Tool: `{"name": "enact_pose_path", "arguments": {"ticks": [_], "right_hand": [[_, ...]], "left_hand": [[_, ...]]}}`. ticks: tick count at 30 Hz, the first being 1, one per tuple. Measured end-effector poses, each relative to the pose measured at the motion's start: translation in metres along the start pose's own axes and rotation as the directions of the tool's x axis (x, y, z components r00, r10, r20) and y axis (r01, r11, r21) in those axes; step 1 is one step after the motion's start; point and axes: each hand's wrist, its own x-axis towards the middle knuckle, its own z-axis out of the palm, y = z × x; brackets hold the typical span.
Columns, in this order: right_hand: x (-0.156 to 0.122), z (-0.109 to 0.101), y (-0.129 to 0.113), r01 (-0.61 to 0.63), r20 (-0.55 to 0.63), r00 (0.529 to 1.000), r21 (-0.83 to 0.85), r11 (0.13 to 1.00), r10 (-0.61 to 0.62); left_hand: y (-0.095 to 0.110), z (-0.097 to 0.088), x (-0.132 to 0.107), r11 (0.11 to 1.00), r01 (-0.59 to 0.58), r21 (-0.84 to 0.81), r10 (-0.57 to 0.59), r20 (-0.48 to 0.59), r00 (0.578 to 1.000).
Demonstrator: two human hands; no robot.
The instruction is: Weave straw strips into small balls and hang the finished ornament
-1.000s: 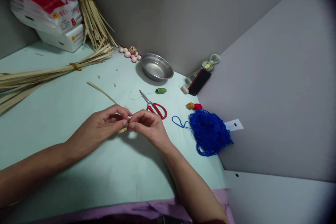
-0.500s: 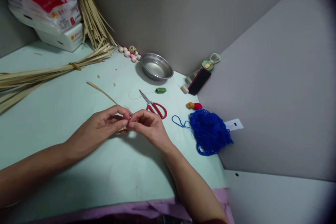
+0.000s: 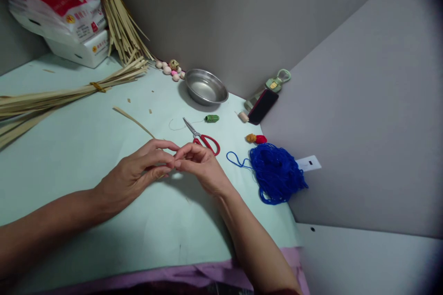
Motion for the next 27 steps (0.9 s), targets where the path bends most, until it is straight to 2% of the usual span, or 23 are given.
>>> {"name": "enact_pose_path", "arguments": {"ticks": [4,11,17,20,22,27], "right_hand": [[-0.001,-0.001,-0.002,0.0,0.015,1.0,-0.036,0.999,0.0],[-0.007,0.007,-0.006,0.074,-0.02,0.997,-0.085,0.994,-0.076],[-0.01,0.011,-0.007,0.214,-0.048,0.972,-0.217,0.953,-0.229],[-0.011,0.012,-0.007,0.274,-0.071,0.95,-0.276,0.921,-0.304],[-0.012,0.012,-0.007,0.281,-0.084,0.945,-0.293,0.914,-0.318],[-0.012,0.011,-0.007,0.252,-0.091,0.955,-0.242,0.937,-0.281]], "left_hand": [[0.0,-0.001,0.0,1.0,-0.008,0.021,0.007,0.031,1.0],[0.013,0.0,0.006,0.944,0.229,-0.237,-0.232,0.016,0.973],[0.011,-0.005,0.006,0.936,0.251,-0.247,-0.251,0.035,0.967],[0.014,-0.007,0.009,0.916,0.278,-0.288,-0.261,0.099,0.96],[0.017,-0.007,0.01,0.904,0.286,-0.319,-0.253,0.14,0.957],[0.016,-0.008,0.009,0.888,0.337,-0.312,-0.3,0.162,0.94]]}}
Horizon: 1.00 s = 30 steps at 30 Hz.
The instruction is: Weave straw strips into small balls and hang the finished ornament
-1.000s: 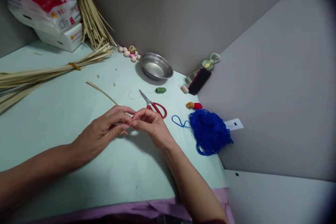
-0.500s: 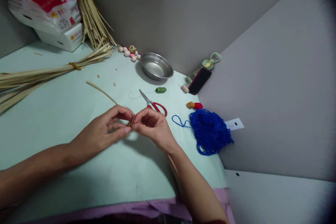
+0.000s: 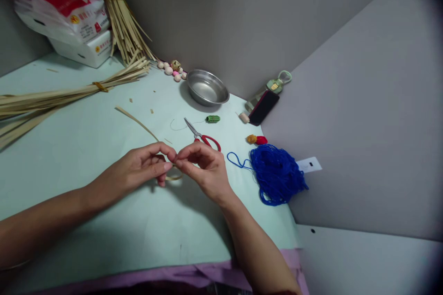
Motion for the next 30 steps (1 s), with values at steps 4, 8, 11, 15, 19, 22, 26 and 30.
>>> {"name": "enact_pose_path", "arguments": {"ticks": [4,8,11,15,19,22,26,30], "right_hand": [[0.0,-0.001,0.001,-0.053,0.016,0.998,0.008,0.999,0.053],[0.0,-0.004,0.002,-0.045,0.027,0.999,-0.018,0.999,0.045],[0.0,-0.005,0.004,0.021,0.038,0.999,-0.051,0.998,-0.019],[-0.002,-0.006,0.01,0.287,0.067,0.958,-0.25,0.925,-0.279],[-0.003,-0.005,0.012,0.551,0.163,0.82,-0.484,0.679,-0.549],[-0.005,-0.003,0.013,0.627,0.208,0.739,-0.562,0.54,-0.641],[-0.004,-0.001,0.015,0.688,0.243,0.651,-0.588,0.425,-0.719],[-0.002,-0.001,0.018,0.717,0.264,0.61,-0.585,0.378,-0.747]], "left_hand": [[-0.002,-0.002,0.002,1.0,-0.009,0.01,0.008,0.036,0.999],[-0.003,-0.003,0.004,0.999,-0.032,-0.002,0.032,0.029,0.999],[-0.004,-0.003,0.003,0.999,-0.037,-0.029,0.038,0.037,0.999],[-0.003,-0.004,0.002,0.999,-0.031,-0.042,0.033,0.053,0.998],[0.0,-0.002,0.004,0.999,-0.023,-0.04,0.024,0.02,1.0],[-0.001,-0.003,0.006,0.999,-0.009,-0.034,0.01,0.024,1.0],[-0.009,-0.006,0.007,0.998,0.047,-0.04,-0.045,0.045,0.998],[-0.013,-0.008,0.008,0.995,0.078,-0.063,-0.075,0.057,0.996]]}}
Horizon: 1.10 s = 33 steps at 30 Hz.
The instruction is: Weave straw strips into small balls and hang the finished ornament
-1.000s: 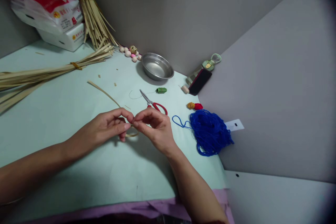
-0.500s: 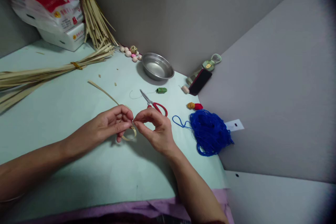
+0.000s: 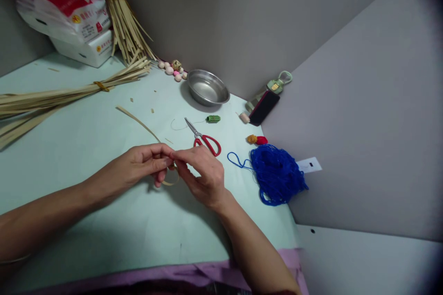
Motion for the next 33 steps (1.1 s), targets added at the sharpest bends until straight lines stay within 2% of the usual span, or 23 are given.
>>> {"name": "enact_pose_path", "arguments": {"ticks": [9,12,14,16,17,20,22,24,28,31,33], "right_hand": [[-0.001,0.0,0.001,-0.015,0.023,1.0,0.008,1.0,0.014],[-0.001,0.0,0.0,-0.096,0.013,0.995,0.102,0.99,0.095],[-0.001,0.0,-0.001,-0.199,0.02,0.98,0.203,0.959,0.199],[0.001,0.0,0.0,-0.343,0.045,0.937,0.321,0.883,0.348],[0.002,-0.001,0.0,-0.429,0.071,0.896,0.385,0.817,0.437],[0.005,-0.003,0.004,-0.645,0.21,0.718,0.558,0.521,0.664],[0.006,-0.003,0.007,-0.695,0.305,0.631,0.63,0.345,0.713],[0.007,-0.002,0.008,-0.693,0.363,0.61,0.675,0.253,0.704],[0.007,0.002,0.006,-0.668,0.424,0.615,0.728,0.155,0.665],[0.005,0.003,0.006,-0.701,0.479,0.569,0.707,0.091,0.668],[0.005,0.003,0.007,-0.734,0.504,0.537,0.674,0.08,0.677]], "left_hand": [[0.0,-0.002,-0.001,1.0,-0.008,-0.017,0.008,0.004,1.0],[0.005,0.002,-0.002,0.999,-0.011,-0.034,0.011,-0.021,1.0],[0.009,0.004,-0.002,0.999,-0.014,-0.041,0.011,-0.055,0.998],[0.011,0.005,-0.002,0.999,-0.017,-0.041,0.013,-0.103,0.995],[0.012,0.005,-0.002,0.999,-0.025,-0.033,0.02,-0.128,0.992],[0.013,0.0,-0.002,0.996,-0.071,0.044,0.079,-0.203,0.976],[0.013,-0.004,-0.002,0.988,-0.097,0.121,0.124,-0.235,0.964],[0.013,-0.006,-0.001,0.977,-0.104,0.185,0.148,-0.24,0.959],[0.012,-0.005,0.001,0.944,-0.122,0.308,0.185,-0.185,0.965],[0.009,-0.001,0.002,0.902,-0.165,0.4,0.252,-0.175,0.952],[0.008,0.0,0.001,0.883,-0.177,0.436,0.282,-0.189,0.941]]}}
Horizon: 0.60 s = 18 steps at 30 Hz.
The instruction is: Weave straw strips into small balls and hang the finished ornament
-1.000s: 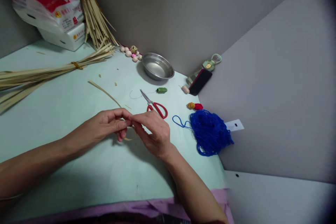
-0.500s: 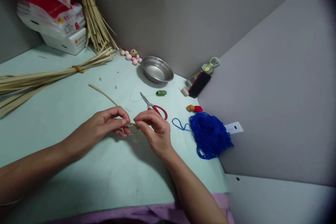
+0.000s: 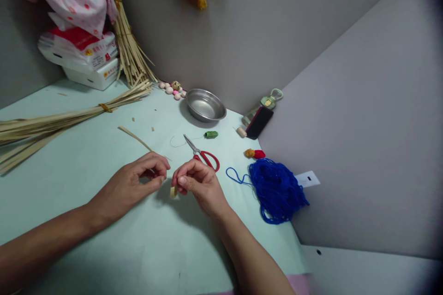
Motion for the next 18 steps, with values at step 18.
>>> {"name": "enact_pose_path", "arguments": {"ticks": [18], "right_hand": [[-0.001,0.0,-0.003,-0.171,-0.009,0.985,-0.13,0.977,0.171]], "left_hand": [[-0.01,0.014,-0.018,0.847,-0.408,0.341,0.45,-0.049,0.892]]}}
